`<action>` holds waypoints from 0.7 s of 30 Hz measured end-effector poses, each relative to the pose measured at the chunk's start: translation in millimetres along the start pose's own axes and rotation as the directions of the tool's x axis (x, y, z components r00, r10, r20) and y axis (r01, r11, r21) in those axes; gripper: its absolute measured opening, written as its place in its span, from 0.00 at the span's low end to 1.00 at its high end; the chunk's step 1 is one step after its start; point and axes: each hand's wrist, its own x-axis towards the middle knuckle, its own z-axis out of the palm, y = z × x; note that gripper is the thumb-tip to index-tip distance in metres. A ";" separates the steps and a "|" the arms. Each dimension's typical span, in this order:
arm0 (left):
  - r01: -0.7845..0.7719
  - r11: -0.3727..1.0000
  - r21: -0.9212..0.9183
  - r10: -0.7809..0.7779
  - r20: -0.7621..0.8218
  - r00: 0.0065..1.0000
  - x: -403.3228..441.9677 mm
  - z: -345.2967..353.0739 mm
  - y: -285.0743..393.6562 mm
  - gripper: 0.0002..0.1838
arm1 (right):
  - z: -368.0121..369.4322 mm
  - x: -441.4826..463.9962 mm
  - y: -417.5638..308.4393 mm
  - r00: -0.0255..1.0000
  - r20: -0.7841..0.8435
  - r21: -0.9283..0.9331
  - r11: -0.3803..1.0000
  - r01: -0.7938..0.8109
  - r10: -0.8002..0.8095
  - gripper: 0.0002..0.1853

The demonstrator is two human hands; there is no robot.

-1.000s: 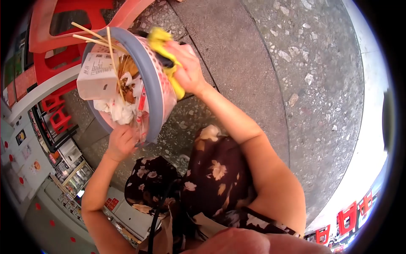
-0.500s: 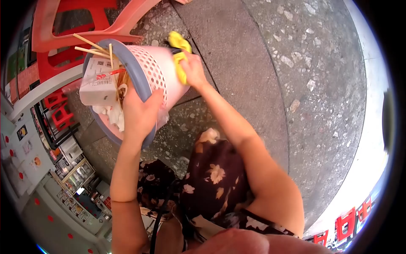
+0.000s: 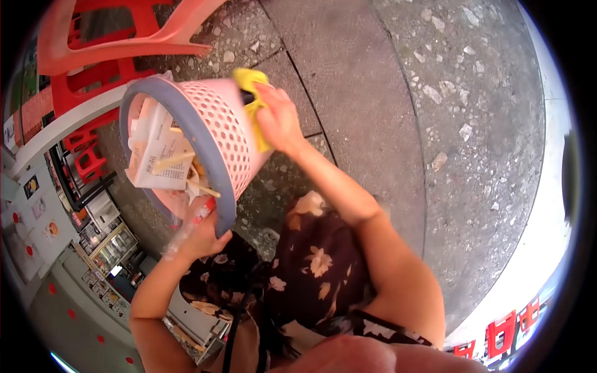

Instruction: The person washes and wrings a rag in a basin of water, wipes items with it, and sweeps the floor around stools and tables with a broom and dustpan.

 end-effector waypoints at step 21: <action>0.375 0.705 0.602 -0.227 -0.309 0.924 -115.8 -4.9 -76.4 0.33 | 34.4 -35.9 60.7 0.840 0.212 0.027 0.856 -0.515 0.499 0.16</action>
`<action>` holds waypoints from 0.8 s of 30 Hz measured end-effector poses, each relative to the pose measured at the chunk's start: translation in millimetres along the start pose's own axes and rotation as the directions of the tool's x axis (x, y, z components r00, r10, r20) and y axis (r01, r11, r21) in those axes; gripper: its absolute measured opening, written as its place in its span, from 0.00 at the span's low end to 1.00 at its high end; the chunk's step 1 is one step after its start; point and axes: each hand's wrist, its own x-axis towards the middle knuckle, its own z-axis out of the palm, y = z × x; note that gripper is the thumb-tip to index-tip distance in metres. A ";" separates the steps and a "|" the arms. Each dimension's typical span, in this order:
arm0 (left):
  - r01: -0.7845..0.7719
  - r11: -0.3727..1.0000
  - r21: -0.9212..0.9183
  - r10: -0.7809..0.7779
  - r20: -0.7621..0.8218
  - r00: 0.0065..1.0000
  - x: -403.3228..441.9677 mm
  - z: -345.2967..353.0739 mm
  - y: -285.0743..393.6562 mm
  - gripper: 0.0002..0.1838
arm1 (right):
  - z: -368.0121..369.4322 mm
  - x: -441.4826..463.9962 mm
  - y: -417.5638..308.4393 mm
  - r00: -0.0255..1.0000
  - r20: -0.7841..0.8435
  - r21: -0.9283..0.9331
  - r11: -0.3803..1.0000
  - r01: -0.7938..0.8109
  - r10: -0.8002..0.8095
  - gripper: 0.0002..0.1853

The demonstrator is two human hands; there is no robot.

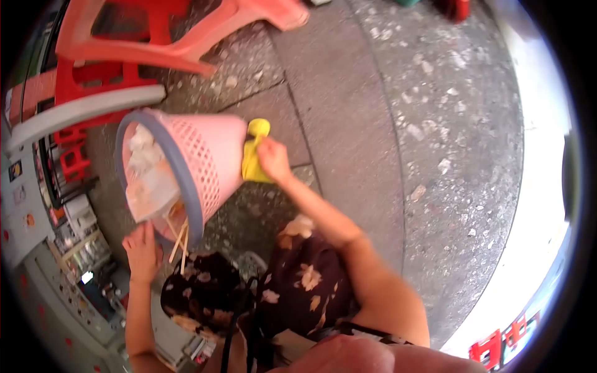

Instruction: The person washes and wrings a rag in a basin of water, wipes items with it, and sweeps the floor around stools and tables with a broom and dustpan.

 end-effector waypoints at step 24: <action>0.179 0.892 -0.414 -0.202 -0.010 0.979 85.1 -70.1 100.3 0.23 | 37.5 28.8 -5.2 0.982 -0.066 -0.096 0.981 0.168 -0.175 0.23</action>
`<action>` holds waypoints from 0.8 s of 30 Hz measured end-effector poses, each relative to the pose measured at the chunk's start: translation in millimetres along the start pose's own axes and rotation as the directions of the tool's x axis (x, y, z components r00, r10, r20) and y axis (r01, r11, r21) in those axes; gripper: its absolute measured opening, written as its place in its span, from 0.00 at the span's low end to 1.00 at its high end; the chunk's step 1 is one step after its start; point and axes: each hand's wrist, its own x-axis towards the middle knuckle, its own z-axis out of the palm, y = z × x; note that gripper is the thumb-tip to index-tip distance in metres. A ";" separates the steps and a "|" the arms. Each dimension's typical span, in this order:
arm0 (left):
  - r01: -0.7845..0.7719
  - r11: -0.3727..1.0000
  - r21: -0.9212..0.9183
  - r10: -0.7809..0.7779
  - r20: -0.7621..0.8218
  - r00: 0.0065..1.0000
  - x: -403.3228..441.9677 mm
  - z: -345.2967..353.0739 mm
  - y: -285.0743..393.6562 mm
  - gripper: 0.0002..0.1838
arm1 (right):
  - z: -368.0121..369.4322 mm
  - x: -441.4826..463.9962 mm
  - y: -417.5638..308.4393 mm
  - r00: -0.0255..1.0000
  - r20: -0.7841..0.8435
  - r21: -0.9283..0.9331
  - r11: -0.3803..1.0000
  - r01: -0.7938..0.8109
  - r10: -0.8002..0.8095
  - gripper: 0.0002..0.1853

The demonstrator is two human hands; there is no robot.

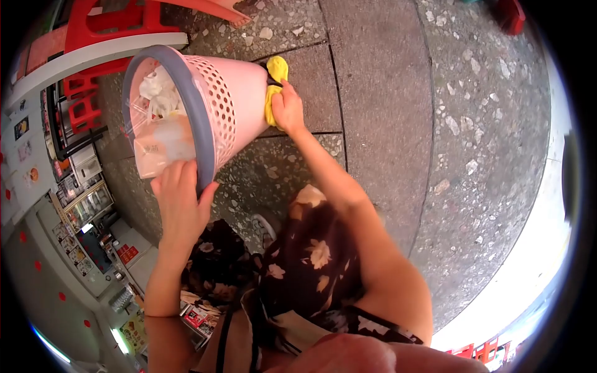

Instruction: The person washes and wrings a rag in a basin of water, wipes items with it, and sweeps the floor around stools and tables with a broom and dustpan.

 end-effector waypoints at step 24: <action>-0.033 0.993 -0.115 0.030 -0.034 0.999 31.3 -9.4 5.6 0.17 | -8.7 86.3 -31.0 0.977 0.179 -0.026 0.993 -0.114 0.117 0.23</action>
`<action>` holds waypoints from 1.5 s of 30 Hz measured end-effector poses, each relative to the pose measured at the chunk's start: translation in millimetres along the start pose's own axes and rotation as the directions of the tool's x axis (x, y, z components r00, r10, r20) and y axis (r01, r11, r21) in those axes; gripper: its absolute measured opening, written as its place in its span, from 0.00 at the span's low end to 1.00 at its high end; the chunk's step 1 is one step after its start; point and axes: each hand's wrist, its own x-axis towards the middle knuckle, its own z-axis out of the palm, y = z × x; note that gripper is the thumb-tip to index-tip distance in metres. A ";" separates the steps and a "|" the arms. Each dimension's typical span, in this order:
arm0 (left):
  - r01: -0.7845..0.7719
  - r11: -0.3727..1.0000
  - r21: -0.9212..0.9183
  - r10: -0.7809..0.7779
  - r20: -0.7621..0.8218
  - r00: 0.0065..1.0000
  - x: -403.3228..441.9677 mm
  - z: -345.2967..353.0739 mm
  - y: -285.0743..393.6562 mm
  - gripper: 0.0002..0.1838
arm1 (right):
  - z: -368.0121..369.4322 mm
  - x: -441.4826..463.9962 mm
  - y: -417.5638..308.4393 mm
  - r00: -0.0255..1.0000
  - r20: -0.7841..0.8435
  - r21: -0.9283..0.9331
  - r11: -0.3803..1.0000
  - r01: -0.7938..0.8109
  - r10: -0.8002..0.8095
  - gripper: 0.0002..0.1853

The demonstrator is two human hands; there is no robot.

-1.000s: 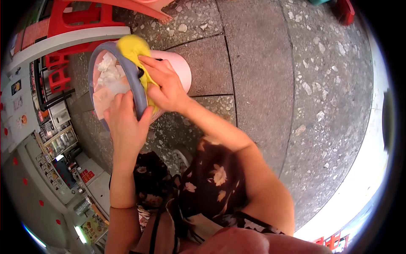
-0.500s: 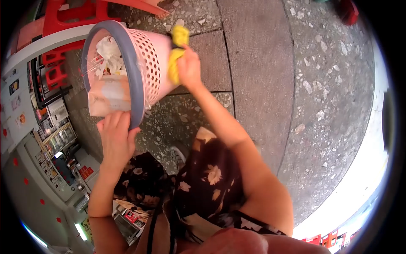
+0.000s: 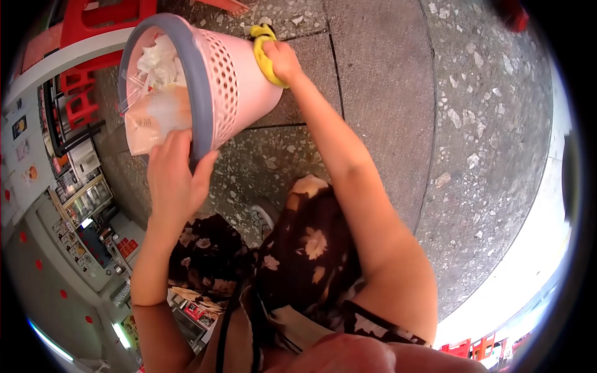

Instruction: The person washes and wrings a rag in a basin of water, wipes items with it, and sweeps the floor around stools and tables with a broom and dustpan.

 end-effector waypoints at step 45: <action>-0.465 0.884 -0.044 0.444 0.386 0.809 -31.8 -5.7 -79.1 0.15 | 20.0 -108.2 -53.6 0.604 -0.273 -0.072 0.642 0.764 -0.749 0.22</action>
